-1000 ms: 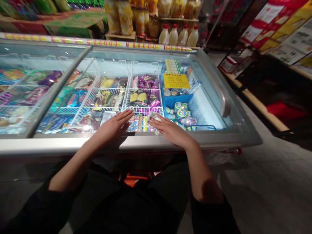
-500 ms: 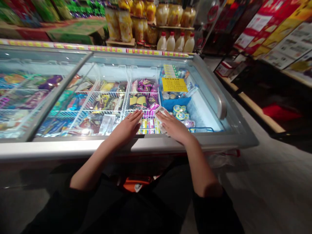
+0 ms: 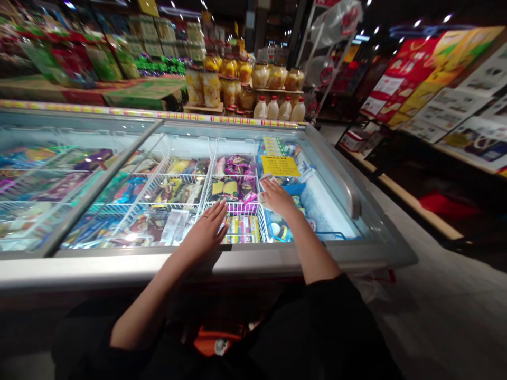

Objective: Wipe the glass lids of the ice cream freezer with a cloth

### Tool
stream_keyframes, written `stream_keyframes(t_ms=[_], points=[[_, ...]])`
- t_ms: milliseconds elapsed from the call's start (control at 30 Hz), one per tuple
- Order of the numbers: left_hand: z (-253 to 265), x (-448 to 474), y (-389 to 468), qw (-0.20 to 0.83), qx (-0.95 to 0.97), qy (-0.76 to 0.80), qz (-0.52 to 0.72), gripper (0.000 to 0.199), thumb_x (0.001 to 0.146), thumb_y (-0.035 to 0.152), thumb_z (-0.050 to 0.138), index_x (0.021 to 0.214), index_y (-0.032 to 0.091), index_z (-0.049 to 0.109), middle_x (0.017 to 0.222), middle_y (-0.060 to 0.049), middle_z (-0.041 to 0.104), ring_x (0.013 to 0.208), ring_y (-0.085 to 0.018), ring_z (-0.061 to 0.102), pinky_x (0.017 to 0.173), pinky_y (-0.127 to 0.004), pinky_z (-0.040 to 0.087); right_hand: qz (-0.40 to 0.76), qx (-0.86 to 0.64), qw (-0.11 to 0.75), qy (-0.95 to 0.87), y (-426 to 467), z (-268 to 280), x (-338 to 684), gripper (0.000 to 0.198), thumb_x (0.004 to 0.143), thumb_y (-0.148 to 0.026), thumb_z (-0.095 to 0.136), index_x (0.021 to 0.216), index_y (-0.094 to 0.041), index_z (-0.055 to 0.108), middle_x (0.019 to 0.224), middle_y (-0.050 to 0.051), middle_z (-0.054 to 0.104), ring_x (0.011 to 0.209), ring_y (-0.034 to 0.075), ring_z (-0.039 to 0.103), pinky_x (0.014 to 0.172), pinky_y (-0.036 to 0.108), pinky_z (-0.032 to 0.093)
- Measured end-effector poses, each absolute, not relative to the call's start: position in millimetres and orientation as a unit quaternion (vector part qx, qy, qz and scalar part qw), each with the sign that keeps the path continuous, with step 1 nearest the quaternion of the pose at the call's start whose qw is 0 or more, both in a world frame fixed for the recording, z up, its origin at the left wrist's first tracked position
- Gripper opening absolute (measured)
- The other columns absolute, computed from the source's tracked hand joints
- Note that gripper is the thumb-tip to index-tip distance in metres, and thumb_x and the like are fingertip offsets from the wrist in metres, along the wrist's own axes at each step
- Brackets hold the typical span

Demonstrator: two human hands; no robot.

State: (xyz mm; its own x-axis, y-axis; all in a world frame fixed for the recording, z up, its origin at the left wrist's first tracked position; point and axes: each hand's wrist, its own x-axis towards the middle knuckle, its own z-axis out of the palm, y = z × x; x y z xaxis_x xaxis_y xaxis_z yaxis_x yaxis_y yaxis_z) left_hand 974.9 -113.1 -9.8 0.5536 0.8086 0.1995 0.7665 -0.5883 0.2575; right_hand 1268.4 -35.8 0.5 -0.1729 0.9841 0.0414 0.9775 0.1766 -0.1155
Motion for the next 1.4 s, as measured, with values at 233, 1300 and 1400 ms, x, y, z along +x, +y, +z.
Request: stream_keyframes(t_ms=[233,1300,1400], points=[[-14,980,-112,0.051,0.888,0.427,0.164,0.058,0.111,0.029,0.042,0.165,0.008,0.039,0.174,-0.017,0.037,0.164,-0.028,0.030,0.134,-0.047,0.032,0.005,-0.619,0.057,-0.783,-66,-16,1245,0.063,0.109,-0.029,0.028,0.170,-0.017,0.039,0.176,0.006,0.037,0.165,0.029,0.027,0.135,0.050,0.027],[0,986,12,0.052,0.918,0.372,0.126,0.056,0.111,0.028,0.044,0.165,0.011,0.042,0.173,-0.014,0.038,0.163,-0.023,0.034,0.133,-0.042,0.032,-0.017,-0.706,0.020,-0.708,29,18,1218,0.065,0.109,-0.029,0.025,0.169,-0.008,0.037,0.177,0.010,0.034,0.164,0.029,0.031,0.135,0.044,0.025],[2,989,18,0.029,0.904,0.401,0.144,0.056,0.111,0.029,0.044,0.163,0.009,0.044,0.172,-0.017,0.039,0.161,-0.026,0.038,0.133,-0.044,0.033,-0.037,-0.693,0.034,-0.719,8,6,1200,0.065,0.109,-0.031,0.027,0.169,-0.010,0.038,0.176,0.010,0.037,0.164,0.030,0.031,0.134,0.047,0.027]])
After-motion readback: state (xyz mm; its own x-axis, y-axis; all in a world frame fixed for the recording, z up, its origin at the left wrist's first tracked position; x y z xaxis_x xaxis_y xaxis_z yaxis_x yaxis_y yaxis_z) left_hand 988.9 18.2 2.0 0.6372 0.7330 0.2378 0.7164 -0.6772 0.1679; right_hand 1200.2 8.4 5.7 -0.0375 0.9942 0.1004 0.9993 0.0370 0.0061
